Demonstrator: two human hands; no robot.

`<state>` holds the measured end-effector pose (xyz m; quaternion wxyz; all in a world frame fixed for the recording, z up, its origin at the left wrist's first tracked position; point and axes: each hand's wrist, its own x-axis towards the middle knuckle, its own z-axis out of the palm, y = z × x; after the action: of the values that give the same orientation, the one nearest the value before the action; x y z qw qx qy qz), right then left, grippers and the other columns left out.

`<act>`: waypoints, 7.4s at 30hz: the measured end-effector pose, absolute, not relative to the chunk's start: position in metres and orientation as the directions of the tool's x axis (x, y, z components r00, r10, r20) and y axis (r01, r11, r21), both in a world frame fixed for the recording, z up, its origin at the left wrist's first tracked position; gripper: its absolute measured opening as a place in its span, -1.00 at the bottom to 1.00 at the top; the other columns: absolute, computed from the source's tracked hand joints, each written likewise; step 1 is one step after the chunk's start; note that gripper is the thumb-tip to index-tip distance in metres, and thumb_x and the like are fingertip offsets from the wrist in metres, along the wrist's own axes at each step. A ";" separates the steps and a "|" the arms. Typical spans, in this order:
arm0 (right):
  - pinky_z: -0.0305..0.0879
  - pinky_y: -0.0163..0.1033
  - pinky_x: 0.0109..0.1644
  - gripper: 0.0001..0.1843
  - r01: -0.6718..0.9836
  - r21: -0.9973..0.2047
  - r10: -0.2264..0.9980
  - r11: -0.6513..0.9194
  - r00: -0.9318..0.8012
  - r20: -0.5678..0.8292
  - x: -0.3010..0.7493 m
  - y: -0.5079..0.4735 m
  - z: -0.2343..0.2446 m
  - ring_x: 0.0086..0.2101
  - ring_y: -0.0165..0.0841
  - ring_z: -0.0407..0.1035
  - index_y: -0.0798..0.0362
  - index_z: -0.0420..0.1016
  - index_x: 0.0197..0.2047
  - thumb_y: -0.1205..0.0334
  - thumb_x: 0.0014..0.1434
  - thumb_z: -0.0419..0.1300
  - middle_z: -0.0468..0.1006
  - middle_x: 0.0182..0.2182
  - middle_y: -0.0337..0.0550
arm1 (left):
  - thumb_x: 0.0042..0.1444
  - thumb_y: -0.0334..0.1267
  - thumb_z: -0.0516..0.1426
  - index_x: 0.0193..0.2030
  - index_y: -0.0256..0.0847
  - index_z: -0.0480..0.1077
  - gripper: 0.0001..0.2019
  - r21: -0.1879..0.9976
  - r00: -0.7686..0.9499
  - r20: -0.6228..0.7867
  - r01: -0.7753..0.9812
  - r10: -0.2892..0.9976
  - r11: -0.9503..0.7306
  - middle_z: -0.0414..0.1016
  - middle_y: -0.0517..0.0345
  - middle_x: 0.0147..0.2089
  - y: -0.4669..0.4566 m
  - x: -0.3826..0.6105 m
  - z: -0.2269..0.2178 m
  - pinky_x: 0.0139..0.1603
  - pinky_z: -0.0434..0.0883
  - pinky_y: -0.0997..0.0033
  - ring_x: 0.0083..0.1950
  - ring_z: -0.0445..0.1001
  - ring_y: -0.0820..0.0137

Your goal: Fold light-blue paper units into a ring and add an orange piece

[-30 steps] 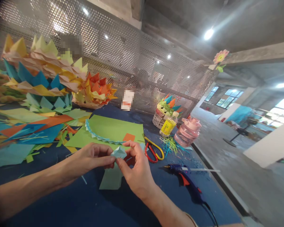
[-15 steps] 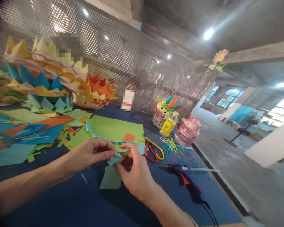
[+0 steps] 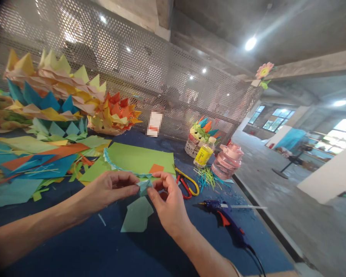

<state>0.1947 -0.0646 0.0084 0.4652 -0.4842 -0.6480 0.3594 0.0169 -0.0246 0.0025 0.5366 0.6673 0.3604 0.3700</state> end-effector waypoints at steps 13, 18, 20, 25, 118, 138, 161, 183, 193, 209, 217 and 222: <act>0.02 -0.49 -0.71 -0.64 0.136 -0.991 0.996 -0.003 -0.085 -0.014 0.193 -0.064 0.009 -0.68 -0.54 0.27 0.07 0.40 -0.28 -0.07 0.08 0.21 0.46 -0.56 -0.30 | -0.03 -0.12 0.20 -0.24 -0.22 0.42 -0.74 0.993 0.503 0.089 0.020 0.860 -0.115 0.49 0.23 -0.50 -0.028 0.017 0.000 -0.38 0.30 0.49 -0.45 0.41 0.45; 0.06 -0.50 -0.72 -0.63 0.199 -0.978 0.997 0.063 -0.060 0.052 0.193 -0.065 0.009 -0.69 -0.53 0.31 0.11 0.43 -0.29 -0.07 0.05 0.23 0.50 -0.58 -0.26 | -0.05 -0.07 0.23 -0.14 -0.23 0.35 -0.62 1.000 0.544 -0.016 0.017 0.839 0.009 0.47 0.30 -0.61 -0.031 0.020 0.001 -0.47 0.30 0.50 -0.58 0.37 0.50; 0.07 -0.50 -0.72 -0.63 0.202 -0.977 0.996 0.069 -0.064 0.057 0.192 -0.066 0.009 -0.69 -0.53 0.30 0.11 0.44 -0.30 -0.06 0.04 0.24 0.49 -0.59 -0.26 | -0.06 -0.05 0.23 -0.18 -0.24 0.38 -0.63 0.999 0.520 -0.025 0.033 0.854 0.008 0.45 0.31 -0.66 -0.031 0.021 0.000 -0.51 0.29 0.51 -0.63 0.34 0.51; 0.06 -0.50 -0.74 -0.64 0.210 -0.977 0.998 0.037 -0.058 0.025 0.191 -0.066 0.009 -0.72 -0.53 0.29 0.10 0.46 -0.28 -0.04 0.02 0.26 0.49 -0.63 -0.26 | -0.08 -0.05 0.23 -0.16 -0.25 0.47 -0.62 0.993 0.506 -0.105 0.009 0.856 0.116 0.47 0.27 -0.65 -0.030 0.020 0.001 -0.59 0.26 0.55 -0.63 0.38 0.50; 0.22 -0.38 -0.52 -0.81 0.286 -0.916 0.959 0.282 -0.104 0.263 0.185 -0.074 0.001 -0.53 -0.46 0.28 0.01 0.22 -0.24 0.25 0.10 0.18 0.32 -0.56 -0.37 | -0.06 -0.28 0.08 -0.24 -0.22 0.32 -0.80 0.971 0.464 0.157 0.090 0.872 -0.223 0.24 0.37 -0.58 -0.039 0.023 0.002 -0.45 0.31 0.49 -0.54 0.30 0.51; 0.24 -0.40 -0.51 -0.84 0.373 -0.899 0.973 0.229 -0.071 0.218 0.190 -0.067 0.008 -0.44 -0.44 0.33 0.06 0.39 -0.29 0.17 0.10 0.21 0.46 -0.40 -0.22 | -0.10 -0.19 0.19 -0.43 -0.26 0.39 -0.83 0.992 0.439 0.096 0.029 0.893 -0.121 0.43 0.24 -0.52 -0.031 0.022 0.002 -0.37 0.35 0.46 -0.45 0.41 0.45; 0.27 -0.38 -0.46 -0.92 0.460 -0.840 0.955 0.288 -0.075 0.286 0.189 -0.069 0.005 -0.45 -0.45 0.35 0.06 0.42 -0.35 0.24 0.10 0.20 0.47 -0.44 -0.25 | 0.03 -0.25 0.12 -0.39 -0.19 0.31 -0.92 0.919 0.405 0.270 0.162 0.874 -0.359 0.36 0.30 -0.52 -0.034 0.022 -0.003 -0.39 0.30 0.51 -0.45 0.34 0.48; 0.21 -0.42 -0.55 -0.93 0.341 -0.914 0.975 0.221 -0.075 0.208 0.187 -0.070 0.011 -0.54 -0.50 0.25 0.06 0.43 -0.38 0.26 0.04 0.23 0.41 -0.50 -0.29 | -0.06 -0.27 0.18 -0.39 -0.20 0.36 -0.91 0.984 0.459 0.171 -0.030 0.872 -0.177 0.40 0.28 -0.52 -0.033 0.022 -0.002 -0.38 0.30 0.50 -0.45 0.37 0.48; 0.19 -0.43 -0.56 -0.92 0.197 -0.967 0.986 0.162 -0.081 0.148 0.187 -0.072 0.014 -0.61 -0.56 0.18 0.07 0.47 -0.43 0.25 -0.04 0.27 0.38 -0.56 -0.32 | -0.15 -0.33 0.22 -0.42 -0.25 0.43 -0.90 0.989 0.503 0.058 -0.147 0.862 0.019 0.42 0.25 -0.49 -0.037 0.019 0.008 -0.32 0.31 0.51 -0.40 0.38 0.48; 0.28 -0.35 -0.43 -0.95 0.375 -0.845 0.924 0.382 -0.135 0.358 0.190 -0.072 0.009 -0.48 -0.43 0.35 0.07 0.51 -0.41 0.32 0.06 0.22 0.50 -0.48 -0.20 | -0.03 -0.18 0.21 -0.42 -0.28 0.36 -0.80 0.986 0.517 0.133 -0.155 0.845 -0.061 0.37 0.26 -0.51 -0.036 0.022 0.003 -0.37 0.30 0.50 -0.45 0.33 0.51; 0.29 -0.39 -0.47 -0.86 0.234 -0.932 0.959 0.276 -0.132 0.251 0.189 -0.073 0.011 -0.53 -0.51 0.27 0.07 0.42 -0.26 0.20 0.13 0.15 0.40 -0.43 -0.25 | -0.01 -0.22 0.17 -0.29 -0.23 0.31 -0.82 0.978 0.456 0.209 -0.104 0.865 -0.181 0.40 0.23 -0.41 -0.034 0.022 -0.002 -0.32 0.35 0.46 -0.38 0.40 0.47; 0.27 -0.40 -0.47 -0.74 0.193 -0.965 0.980 0.176 -0.125 0.154 0.189 -0.067 0.008 -0.51 -0.52 0.25 0.10 0.43 -0.22 0.09 0.10 0.20 0.44 -0.40 -0.22 | 0.07 -0.28 0.08 -0.26 -0.21 0.34 -0.90 0.907 0.421 0.341 0.088 0.840 -0.412 0.45 0.20 -0.38 -0.040 0.021 -0.001 -0.27 0.36 0.43 -0.32 0.43 0.42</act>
<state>0.1895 -0.0671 0.0080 0.4584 -0.4769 -0.6148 0.4295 0.0213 -0.0398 -0.0010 0.4364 0.7212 0.3217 0.4312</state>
